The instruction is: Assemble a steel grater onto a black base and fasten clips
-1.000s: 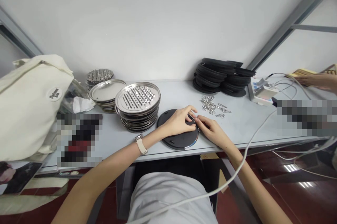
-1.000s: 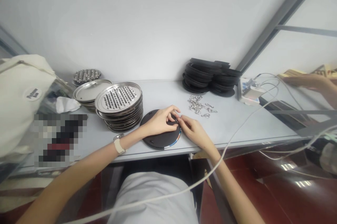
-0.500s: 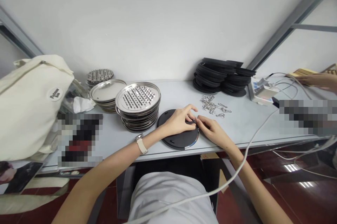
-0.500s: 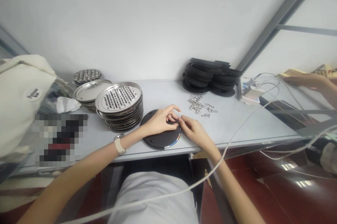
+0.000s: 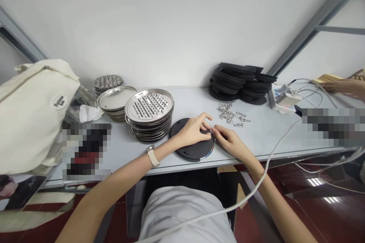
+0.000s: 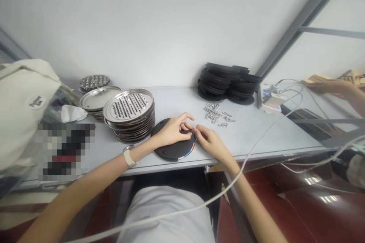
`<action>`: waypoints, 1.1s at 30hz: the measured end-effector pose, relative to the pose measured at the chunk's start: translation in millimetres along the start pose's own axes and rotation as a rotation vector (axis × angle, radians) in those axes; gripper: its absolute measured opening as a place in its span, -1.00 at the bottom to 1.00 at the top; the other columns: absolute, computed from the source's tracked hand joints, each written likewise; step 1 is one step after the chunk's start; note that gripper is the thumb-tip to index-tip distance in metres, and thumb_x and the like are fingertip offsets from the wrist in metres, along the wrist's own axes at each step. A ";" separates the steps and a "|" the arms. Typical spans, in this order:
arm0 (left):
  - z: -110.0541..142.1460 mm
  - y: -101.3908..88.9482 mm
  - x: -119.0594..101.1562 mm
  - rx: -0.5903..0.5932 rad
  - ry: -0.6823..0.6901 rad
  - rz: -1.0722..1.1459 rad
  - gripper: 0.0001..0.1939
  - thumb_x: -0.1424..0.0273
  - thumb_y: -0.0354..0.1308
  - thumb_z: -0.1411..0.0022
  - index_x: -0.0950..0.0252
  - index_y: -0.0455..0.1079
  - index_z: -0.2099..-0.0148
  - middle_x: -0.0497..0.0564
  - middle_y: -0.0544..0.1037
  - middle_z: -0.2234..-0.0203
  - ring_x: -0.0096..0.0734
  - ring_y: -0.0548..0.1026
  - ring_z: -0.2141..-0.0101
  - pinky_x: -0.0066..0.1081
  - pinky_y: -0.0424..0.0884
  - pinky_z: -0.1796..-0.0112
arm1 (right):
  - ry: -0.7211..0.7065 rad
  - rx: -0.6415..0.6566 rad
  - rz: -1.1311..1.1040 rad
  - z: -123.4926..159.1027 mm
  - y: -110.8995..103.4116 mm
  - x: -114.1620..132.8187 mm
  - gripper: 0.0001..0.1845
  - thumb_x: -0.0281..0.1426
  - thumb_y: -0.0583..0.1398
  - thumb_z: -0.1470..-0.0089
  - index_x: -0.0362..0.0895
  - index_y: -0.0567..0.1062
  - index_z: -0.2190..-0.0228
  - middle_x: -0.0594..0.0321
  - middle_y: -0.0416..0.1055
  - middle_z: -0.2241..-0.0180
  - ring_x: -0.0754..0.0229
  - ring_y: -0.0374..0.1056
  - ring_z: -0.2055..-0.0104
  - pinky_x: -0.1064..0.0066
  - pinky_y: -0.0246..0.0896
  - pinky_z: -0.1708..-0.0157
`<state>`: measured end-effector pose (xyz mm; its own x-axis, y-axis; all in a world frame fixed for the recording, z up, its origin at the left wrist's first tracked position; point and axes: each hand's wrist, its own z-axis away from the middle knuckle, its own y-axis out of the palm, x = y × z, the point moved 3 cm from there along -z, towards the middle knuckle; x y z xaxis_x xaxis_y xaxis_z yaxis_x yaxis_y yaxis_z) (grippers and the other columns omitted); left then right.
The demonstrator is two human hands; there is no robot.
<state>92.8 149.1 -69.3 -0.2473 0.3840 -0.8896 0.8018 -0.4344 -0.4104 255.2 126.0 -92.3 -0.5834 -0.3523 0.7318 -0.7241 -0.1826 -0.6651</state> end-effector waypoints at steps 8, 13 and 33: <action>0.0 0.8 -4.4 0.005 0.027 -0.079 -0.56 0.46 0.22 0.05 0.26 0.28 0.06 -0.02 0.50 0.22 -0.51 0.45 0.37 -0.51 0.36 0.34 | 0.002 0.000 -0.026 -0.5 0.2 -0.8 -0.62 -0.19 -0.03 -0.29 -0.11 0.19 0.52 0.38 0.09 0.57 0.28 0.04 0.51 0.43 -0.04 0.47; 0.1 2.1 -4.9 0.020 0.035 -0.072 -0.55 0.46 0.23 0.07 0.25 0.28 0.07 -0.02 0.48 0.21 -0.52 0.44 0.37 -0.51 0.35 0.36 | -0.019 0.022 -0.038 -1.4 0.7 -0.5 -0.64 -0.19 -0.02 -0.29 -0.12 0.24 0.49 0.36 0.14 0.56 0.28 0.06 0.50 0.43 -0.02 0.47; 0.3 2.5 -2.9 0.040 0.023 -0.025 -0.56 0.47 0.22 0.03 0.24 0.26 0.05 -0.07 0.52 0.34 -0.48 0.48 0.32 -0.53 0.38 0.30 | 0.005 -0.001 -0.015 1.0 0.3 -1.5 -0.60 -0.18 -0.02 -0.28 -0.11 0.17 0.54 0.39 0.04 0.59 0.29 -0.01 0.52 0.43 -0.08 0.50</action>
<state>95.4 146.7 -67.8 -0.2540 0.4140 -0.8741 0.7729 -0.4565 -0.4408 256.2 125.5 -93.7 -0.5738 -0.3451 0.7427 -0.7334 -0.1871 -0.6536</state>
